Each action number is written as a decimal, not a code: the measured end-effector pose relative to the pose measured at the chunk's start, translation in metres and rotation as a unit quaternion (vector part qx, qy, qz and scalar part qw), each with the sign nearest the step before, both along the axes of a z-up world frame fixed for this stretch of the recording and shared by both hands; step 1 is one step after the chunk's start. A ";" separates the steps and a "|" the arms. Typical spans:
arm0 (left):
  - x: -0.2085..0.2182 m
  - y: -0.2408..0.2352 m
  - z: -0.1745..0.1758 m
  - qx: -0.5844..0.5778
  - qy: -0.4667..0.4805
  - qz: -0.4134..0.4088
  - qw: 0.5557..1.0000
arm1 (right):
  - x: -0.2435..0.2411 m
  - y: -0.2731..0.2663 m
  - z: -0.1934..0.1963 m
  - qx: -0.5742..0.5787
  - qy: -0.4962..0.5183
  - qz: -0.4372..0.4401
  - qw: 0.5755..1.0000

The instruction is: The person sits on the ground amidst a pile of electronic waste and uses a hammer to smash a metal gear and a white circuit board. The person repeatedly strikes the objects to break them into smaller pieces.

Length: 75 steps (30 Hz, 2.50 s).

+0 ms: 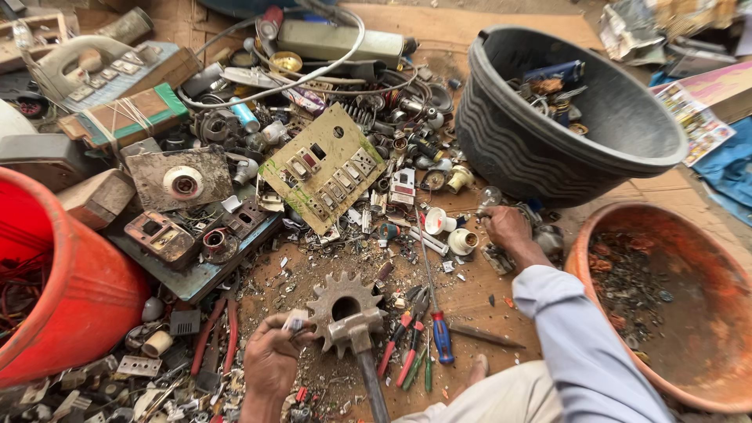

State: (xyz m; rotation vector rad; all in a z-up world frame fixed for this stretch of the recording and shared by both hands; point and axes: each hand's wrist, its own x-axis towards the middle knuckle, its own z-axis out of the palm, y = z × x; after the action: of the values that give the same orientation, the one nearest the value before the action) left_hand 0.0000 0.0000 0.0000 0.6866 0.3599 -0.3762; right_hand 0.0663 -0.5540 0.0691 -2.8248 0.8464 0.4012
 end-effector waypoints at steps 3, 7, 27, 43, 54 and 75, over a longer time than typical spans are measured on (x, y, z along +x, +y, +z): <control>0.005 -0.001 0.026 -0.033 0.028 0.008 0.999 | 0.007 0.003 -0.018 -0.085 -0.073 0.074 0.991; 0.009 -0.006 0.028 -0.064 0.022 -0.004 0.998 | 0.023 -0.012 -0.064 -0.113 0.009 0.050 0.992; -0.021 -0.010 0.081 0.240 -0.208 -0.166 0.934 | -0.099 0.331 0.068 0.501 -0.147 0.127 0.843; -0.018 -0.021 0.028 0.559 -0.276 -0.106 0.774 | -0.137 0.340 0.032 0.285 -0.330 0.166 0.884; -0.020 -0.029 0.002 0.670 -0.296 -0.079 0.676 | -0.193 0.367 0.007 0.619 -0.101 -0.236 0.742; -0.023 -0.029 0.003 0.640 -0.265 -0.101 0.714 | -0.173 0.358 0.016 0.104 -0.253 0.207 0.939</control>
State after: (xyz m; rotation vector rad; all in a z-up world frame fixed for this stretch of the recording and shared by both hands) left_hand -0.0228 -0.0290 0.0028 2.1745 -0.0819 -0.0535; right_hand -0.1063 -0.1959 0.0849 -2.6894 0.0996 -0.1830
